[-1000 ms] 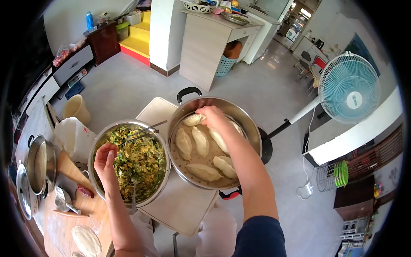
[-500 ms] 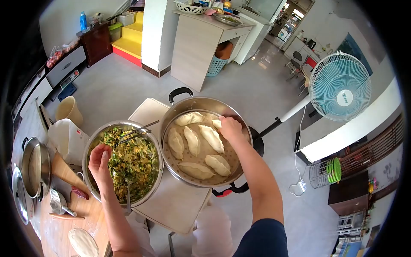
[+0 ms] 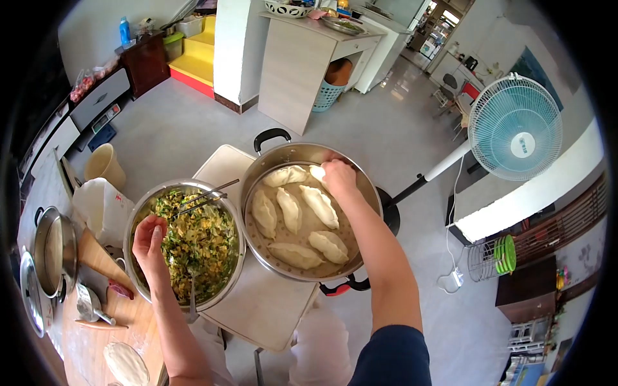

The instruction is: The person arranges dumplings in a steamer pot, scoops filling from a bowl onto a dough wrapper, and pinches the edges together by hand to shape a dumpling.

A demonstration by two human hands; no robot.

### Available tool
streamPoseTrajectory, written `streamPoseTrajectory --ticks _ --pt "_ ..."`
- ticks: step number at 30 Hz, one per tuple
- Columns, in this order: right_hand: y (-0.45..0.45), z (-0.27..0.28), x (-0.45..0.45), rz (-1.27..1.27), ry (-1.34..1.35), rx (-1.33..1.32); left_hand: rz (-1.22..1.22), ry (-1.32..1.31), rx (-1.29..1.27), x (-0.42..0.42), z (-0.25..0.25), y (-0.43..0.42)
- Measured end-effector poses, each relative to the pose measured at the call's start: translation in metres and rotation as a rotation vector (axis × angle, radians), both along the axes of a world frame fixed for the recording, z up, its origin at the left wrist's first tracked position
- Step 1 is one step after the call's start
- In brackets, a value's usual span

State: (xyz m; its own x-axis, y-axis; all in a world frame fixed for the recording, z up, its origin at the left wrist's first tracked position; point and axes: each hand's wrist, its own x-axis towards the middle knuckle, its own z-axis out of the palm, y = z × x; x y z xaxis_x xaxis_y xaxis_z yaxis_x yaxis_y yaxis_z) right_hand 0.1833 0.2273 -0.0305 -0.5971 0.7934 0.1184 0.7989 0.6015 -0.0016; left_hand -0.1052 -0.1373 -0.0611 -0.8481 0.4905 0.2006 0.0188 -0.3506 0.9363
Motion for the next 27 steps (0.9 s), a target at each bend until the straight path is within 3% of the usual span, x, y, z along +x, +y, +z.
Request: streamPoseTrajectory --ticks 7,13,16,22,27 --pt "-0.004 -0.011 0.001 -0.003 0.021 -0.006 0.002 -0.002 -0.007 0.001 0.005 0.0" --pt "-0.005 0.001 0.014 -0.06 0.212 -0.078 0.01 -0.009 -0.004 0.003 0.01 -0.002" --pt "-0.001 -0.007 0.018 0.048 0.124 -0.042 -0.001 -0.012 -0.011 0.001 0.006 -0.001" --pt "0.005 0.012 0.023 -0.083 0.195 -0.059 0.013 -0.014 -0.02 0.001 0.007 -0.001" --pt "-0.011 0.01 0.024 -0.038 -0.014 -0.058 -0.009 0.017 -0.001 0.0 0.002 0.002"
